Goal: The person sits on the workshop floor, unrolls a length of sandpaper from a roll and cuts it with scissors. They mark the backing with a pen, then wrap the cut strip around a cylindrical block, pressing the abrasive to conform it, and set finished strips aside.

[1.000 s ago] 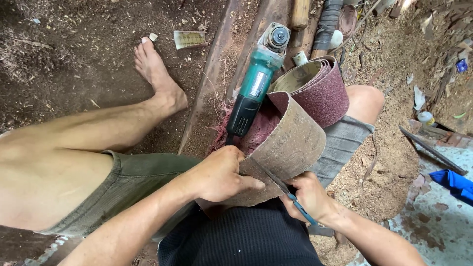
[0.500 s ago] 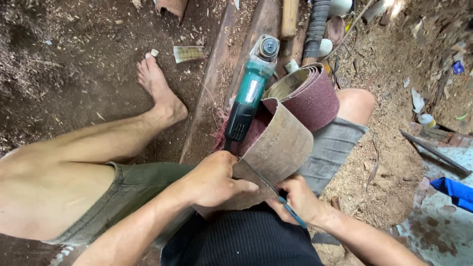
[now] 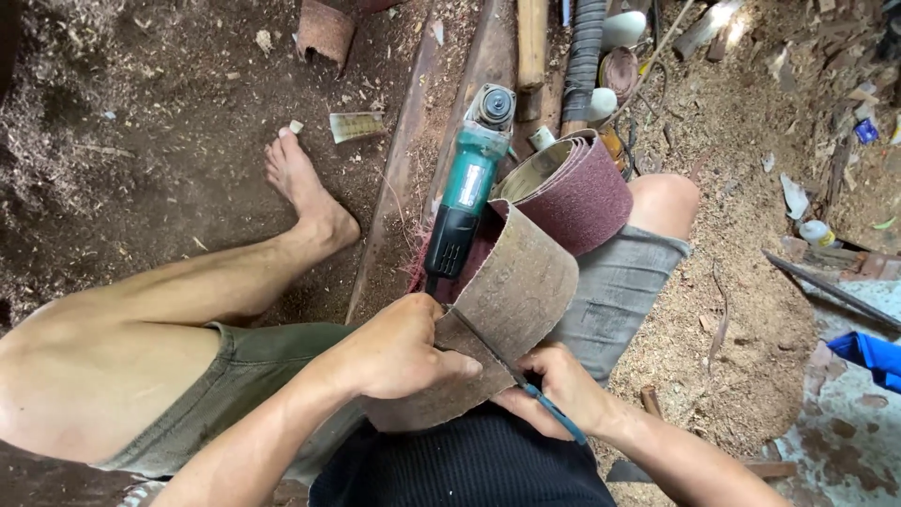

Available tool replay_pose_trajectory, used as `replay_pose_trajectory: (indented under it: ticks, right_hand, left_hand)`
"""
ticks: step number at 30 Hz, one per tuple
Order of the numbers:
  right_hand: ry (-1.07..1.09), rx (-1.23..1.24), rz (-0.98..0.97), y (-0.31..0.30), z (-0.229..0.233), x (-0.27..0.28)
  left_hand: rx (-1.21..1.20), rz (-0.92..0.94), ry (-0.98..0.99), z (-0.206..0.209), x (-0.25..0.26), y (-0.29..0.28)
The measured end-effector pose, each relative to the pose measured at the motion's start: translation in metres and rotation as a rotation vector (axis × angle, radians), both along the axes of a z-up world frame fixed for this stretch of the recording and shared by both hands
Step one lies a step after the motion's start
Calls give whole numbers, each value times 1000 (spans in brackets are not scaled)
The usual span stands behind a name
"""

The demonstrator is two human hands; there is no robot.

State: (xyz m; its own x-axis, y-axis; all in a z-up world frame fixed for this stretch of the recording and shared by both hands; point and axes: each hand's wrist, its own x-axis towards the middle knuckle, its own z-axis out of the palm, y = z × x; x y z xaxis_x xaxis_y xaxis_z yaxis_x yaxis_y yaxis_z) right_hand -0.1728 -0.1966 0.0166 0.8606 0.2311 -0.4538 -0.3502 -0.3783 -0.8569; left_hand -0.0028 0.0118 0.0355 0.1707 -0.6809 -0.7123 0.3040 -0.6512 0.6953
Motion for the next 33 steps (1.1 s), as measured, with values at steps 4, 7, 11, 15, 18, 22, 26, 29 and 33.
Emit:
replay_pose_trajectory:
  ticks: [4,7,11,15,18,22,26,29,33]
  right_hand:
    - [14,123,26,0,-4,-9]
    - [205,108,54,-2,-20,-27]
    - [300,234,-10,-4,-36,-51]
    - [168,-94,-2,3,-27,-46]
    - [-396,32,34,12,-14,-26]
    - [-440,100,-45,16,-22,-32]
    - [-221,197,-73,14,-36,-41]
    - [-416,308,-52,14,-33,-33]
    - [137,-100,19,7,-37,-34]
  left_hand:
    - [1,22,4,2,-1,4]
    - [55,-3,-4,7,-1,6]
    - [-33,16,-28,2,-12,7]
    - [-164,16,-79,-3,-26,8]
    - [-132,-41,-117,19,-21,7]
    - [-128,-15,-140,23,-23,10]
    - [-189,19,-198,26,-25,17]
    - [-160,1,-214,32,-24,20]
    - [-125,29,-198,51,-19,49]
